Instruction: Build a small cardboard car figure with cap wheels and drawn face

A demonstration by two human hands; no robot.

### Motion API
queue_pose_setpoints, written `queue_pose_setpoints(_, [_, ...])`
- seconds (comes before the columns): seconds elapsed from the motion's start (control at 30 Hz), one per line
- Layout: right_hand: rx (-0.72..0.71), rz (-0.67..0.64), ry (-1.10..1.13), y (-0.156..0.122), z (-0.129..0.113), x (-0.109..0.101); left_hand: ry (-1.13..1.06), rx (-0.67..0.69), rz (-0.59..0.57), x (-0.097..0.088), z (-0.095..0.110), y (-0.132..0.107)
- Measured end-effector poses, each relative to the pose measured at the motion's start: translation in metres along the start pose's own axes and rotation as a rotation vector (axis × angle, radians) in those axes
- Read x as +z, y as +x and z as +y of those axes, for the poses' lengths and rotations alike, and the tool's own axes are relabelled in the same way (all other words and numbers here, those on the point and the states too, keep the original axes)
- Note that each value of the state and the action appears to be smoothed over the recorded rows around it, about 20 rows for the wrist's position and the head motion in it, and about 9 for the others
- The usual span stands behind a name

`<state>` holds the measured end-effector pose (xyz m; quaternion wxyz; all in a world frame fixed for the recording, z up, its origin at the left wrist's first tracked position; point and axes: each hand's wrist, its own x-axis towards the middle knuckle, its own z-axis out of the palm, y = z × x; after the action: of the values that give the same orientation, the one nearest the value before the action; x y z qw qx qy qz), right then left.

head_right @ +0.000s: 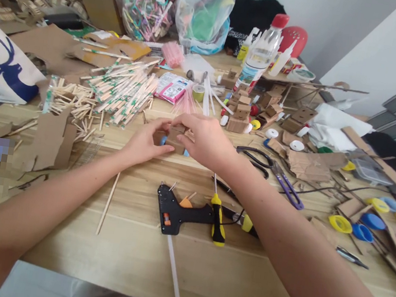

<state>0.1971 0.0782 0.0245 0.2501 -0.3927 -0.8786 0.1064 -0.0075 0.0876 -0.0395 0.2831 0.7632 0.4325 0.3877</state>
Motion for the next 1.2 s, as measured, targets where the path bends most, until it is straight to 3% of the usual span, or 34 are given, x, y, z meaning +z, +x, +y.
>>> queue_pose_setpoints(0.2, [-0.017,0.003,-0.038,-0.001,-0.001,-0.001,0.078,0.005,0.004,0.000,0.004,-0.001])
queue_pose_setpoints(1.2, [-0.075,-0.091,-0.062,0.005,0.004,-0.011,0.055,0.010,-0.012,-0.002,0.004,-0.003])
